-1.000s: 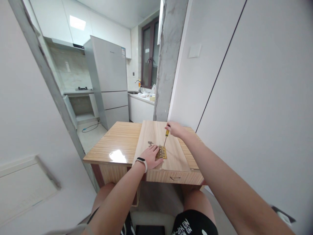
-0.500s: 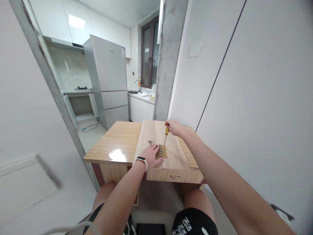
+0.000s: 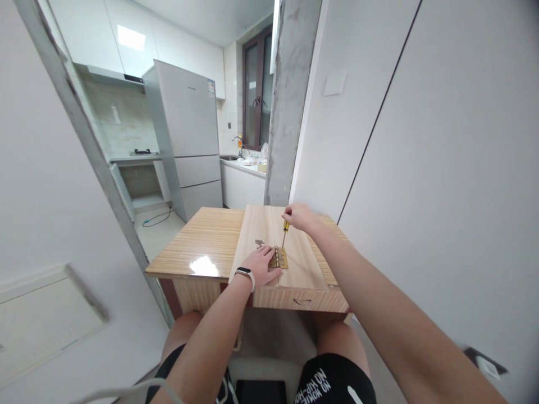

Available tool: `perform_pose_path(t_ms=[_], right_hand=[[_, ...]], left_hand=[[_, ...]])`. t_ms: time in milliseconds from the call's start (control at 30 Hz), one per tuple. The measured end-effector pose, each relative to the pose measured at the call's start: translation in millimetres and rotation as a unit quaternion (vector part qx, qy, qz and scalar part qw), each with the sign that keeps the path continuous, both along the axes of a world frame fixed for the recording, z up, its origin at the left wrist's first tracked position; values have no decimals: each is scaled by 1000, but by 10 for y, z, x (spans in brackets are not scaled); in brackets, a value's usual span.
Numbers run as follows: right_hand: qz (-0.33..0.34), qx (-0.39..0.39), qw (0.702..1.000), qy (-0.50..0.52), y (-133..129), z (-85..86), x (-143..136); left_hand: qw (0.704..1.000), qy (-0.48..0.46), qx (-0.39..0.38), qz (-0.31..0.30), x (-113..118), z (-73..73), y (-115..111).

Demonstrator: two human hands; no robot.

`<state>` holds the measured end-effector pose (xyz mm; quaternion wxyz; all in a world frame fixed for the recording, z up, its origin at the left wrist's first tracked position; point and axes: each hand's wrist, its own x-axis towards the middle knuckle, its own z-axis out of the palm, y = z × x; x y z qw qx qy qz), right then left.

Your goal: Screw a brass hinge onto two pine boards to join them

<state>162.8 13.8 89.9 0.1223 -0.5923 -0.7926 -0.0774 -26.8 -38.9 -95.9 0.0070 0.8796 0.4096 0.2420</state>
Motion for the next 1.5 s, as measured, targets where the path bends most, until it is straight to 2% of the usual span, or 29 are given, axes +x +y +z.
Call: perform_pose_path(t_ms=[100,333,733,1033,1133,1333,1500], right_hand=[[28,1,1000,11,-21,-21,14],[45,-40,998,7,-48,-2,50],[-4,-27,1000,5,-43,-25,21],[48,-7,999,18,-12,-79,70],[58,-23,998,18,-23,-69,81],[39,-44,998,-3,-62,18,38],[1,-29,999,-24,-74,35,11]], left_hand=[[1000,1,-7,0,-3,-3,7],[1000,-1,-22,0,-10,2,1],[1000,1,-18,6,-11,14,1],[1000,-4,-21,4,-12,0,5],[1000,-2,-20,5,-12,-10,11],[1000,0,-18,2,-7,-11,16],[1000,0,-20,1,5,7,5]])
